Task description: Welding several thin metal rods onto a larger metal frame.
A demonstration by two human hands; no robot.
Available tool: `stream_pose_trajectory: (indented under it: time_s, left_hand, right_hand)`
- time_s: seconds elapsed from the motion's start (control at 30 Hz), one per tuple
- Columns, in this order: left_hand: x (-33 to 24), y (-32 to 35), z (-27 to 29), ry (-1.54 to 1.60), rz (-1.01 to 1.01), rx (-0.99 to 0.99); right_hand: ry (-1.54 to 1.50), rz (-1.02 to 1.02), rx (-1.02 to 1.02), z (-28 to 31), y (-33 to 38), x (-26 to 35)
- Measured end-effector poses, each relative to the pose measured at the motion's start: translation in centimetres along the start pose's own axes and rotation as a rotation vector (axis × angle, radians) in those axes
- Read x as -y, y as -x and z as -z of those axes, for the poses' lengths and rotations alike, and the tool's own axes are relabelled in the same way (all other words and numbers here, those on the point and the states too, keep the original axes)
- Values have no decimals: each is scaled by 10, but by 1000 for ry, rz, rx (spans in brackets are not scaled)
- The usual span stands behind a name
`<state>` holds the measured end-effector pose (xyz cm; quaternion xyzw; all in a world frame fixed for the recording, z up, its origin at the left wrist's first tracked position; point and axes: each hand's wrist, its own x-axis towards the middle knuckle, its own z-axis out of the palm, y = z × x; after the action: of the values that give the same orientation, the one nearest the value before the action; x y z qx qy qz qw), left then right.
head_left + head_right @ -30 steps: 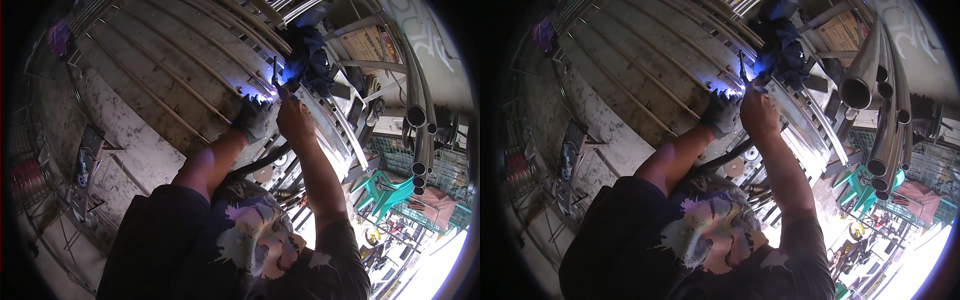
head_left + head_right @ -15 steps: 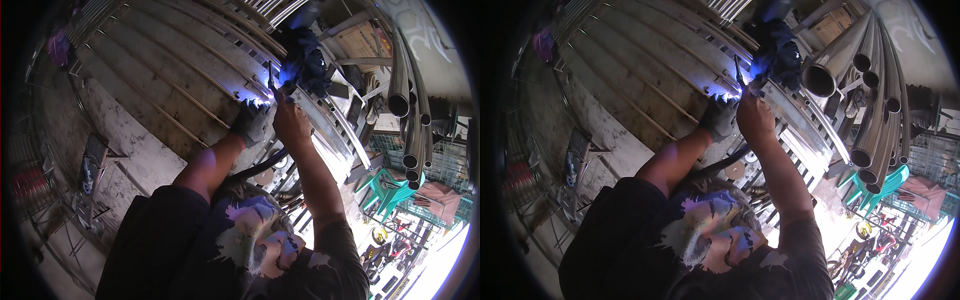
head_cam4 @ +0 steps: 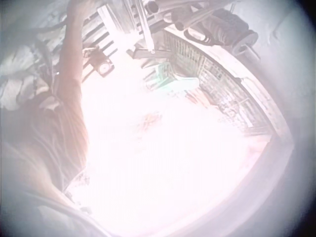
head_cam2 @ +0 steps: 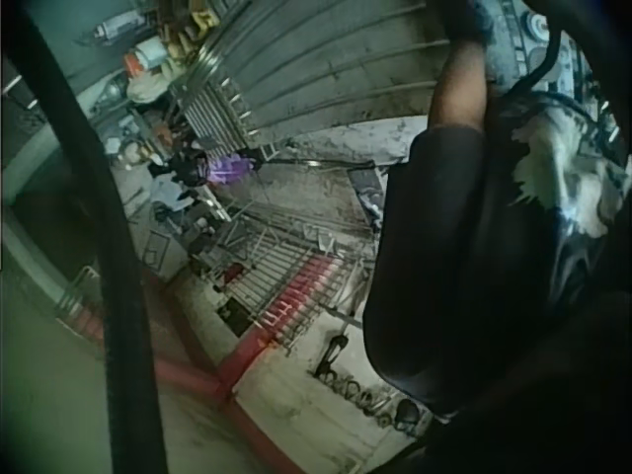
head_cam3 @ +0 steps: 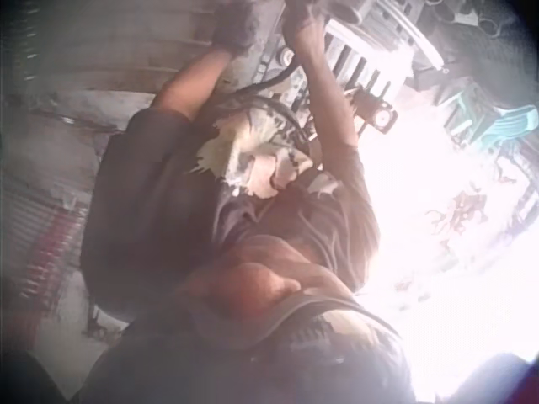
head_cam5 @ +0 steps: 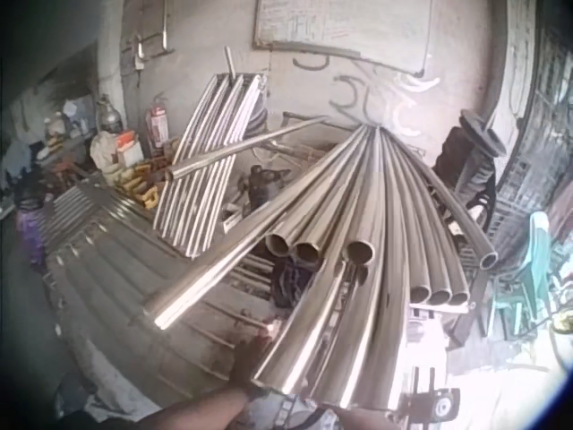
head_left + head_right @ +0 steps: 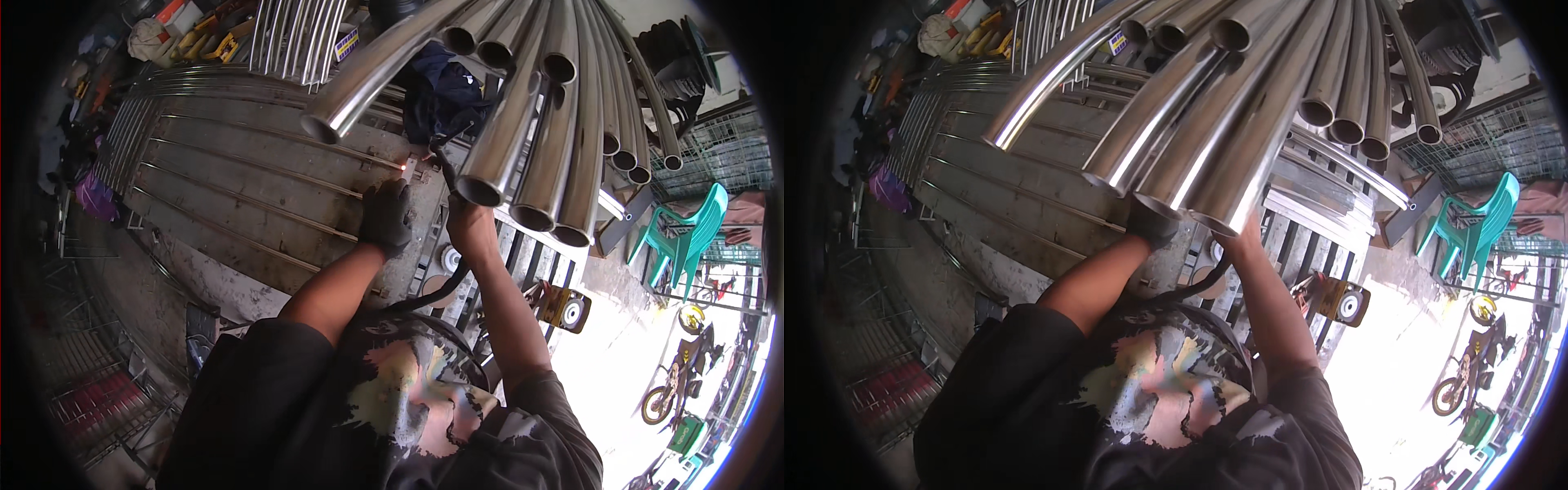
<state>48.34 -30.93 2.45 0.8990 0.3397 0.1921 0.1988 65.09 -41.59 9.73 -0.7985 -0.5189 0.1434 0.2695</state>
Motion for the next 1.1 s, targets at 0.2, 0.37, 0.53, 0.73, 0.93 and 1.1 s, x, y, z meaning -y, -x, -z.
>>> stream_pose_trajectory:
  time_s: [0.2, 0.37, 0.53, 0.73, 0.93, 1.1]
  left_hand:
    - [12, 6, -22, 42, 48, 131]
    - [41, 19, -47, -235, 77, 196]
    - [37, 17, -46, -4, 99, 179]
    - [37, 19, -51, 522, 102, 62]
    - [16, 7, -20, 298, 94, 192]
    - [27, 8, -35, -15, 6, 53]
  right_hand:
    - [-10, -10, -94, -40, 15, -45]
    - [-185, -25, -83, -48, 15, -24]
    - [-315, -131, -26, -39, 20, -22]
    - [-425, -240, -8, -41, 19, -4]
    - [-308, -184, -109, -54, 25, -3]
    - [-277, -94, -136, -68, 25, -12]
